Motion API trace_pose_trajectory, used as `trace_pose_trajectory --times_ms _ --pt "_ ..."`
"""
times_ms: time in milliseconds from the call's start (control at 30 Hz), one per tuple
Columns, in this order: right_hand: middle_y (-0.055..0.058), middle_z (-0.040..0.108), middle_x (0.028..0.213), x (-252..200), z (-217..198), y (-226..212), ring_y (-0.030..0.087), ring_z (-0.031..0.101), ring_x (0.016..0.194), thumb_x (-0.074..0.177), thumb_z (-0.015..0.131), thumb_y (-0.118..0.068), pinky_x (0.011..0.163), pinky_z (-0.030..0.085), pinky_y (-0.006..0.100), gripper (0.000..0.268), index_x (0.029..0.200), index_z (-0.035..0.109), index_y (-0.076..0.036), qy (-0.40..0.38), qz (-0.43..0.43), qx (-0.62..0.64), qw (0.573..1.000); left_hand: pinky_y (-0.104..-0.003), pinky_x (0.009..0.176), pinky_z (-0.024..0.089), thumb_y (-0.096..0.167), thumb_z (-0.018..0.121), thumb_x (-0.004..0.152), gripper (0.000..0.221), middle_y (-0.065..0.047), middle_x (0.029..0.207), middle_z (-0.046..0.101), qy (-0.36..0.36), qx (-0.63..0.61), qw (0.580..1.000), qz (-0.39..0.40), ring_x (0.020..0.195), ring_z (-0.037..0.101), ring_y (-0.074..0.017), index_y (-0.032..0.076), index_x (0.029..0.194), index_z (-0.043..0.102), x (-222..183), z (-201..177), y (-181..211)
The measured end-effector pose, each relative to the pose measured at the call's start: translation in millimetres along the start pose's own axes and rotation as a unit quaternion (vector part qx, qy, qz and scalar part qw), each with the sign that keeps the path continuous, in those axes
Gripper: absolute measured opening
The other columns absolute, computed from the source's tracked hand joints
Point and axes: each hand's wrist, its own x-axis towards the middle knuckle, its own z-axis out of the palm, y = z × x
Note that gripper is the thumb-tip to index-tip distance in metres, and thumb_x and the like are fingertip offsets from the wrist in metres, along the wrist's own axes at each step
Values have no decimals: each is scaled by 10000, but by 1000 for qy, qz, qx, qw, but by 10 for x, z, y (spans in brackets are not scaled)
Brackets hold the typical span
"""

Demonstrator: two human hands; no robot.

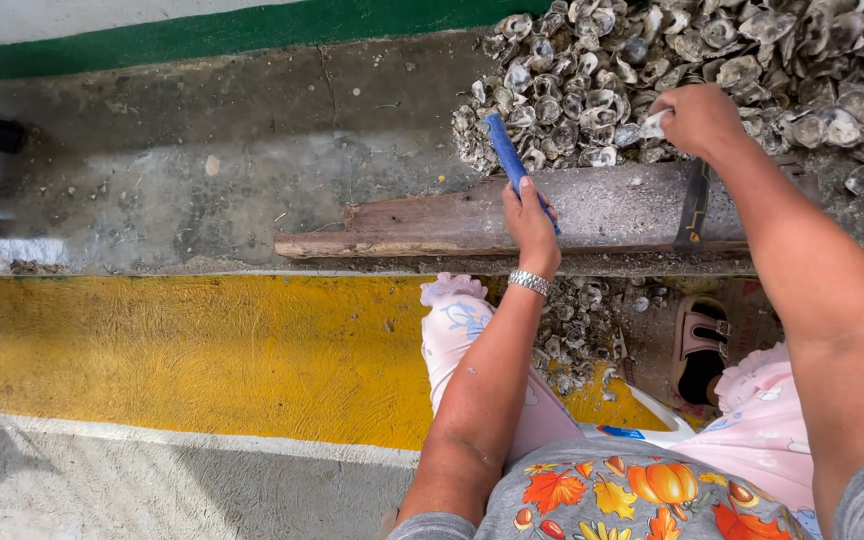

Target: The recorder uses a hammer and a blue metal rod to crush empty oyster shells on a wooden plank.

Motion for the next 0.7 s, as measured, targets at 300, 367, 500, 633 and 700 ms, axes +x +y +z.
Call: trace_pose_trajectory --times_ms 300,367,500,633,700 --pt "174 654 1308 547 234 -360 323 620 1190 1078 566 -194 1066 481 505 234 1224 733 -120 28 -3 -124 992 -238 500 430 312 472 1092 230 23 727 500 -3 12 1000 -4 552 476 -59 87 1094 515 4 30 34" --pt "199 634 1377 715 433 -405 354 617 1236 1160 505 -230 1112 462 526 278 1313 706 -114 -26 -6 -25 999 -239 501 432 314 473 1089 239 21 726 504 -2 12 1000 -6 554 482 -60 83 1125 524 4 20 37" --pt "261 500 1456 1117 899 -253 451 525 1250 930 666 -161 1065 408 572 422 1345 653 -86 8 -33 -109 993 -237 486 416 327 458 1091 263 22 725 508 0 47 999 -4 550 484 -59 80 1162 518 57 -13 51" --pt "247 294 1558 930 558 -594 429 460 1276 874 733 -141 1038 408 502 539 1391 583 -172 -66 81 -28 994 -223 502 418 321 474 1091 251 31 730 500 -18 12 1000 1 565 469 -44 90 1176 520 69 -36 83" --pt "243 400 1507 900 470 -558 407 494 1280 910 744 -186 1063 417 499 469 1366 634 -166 -73 78 -18 994 -222 496 415 330 469 1089 258 31 729 504 -12 31 999 -6 561 475 -47 87 1155 521 92 -41 116"
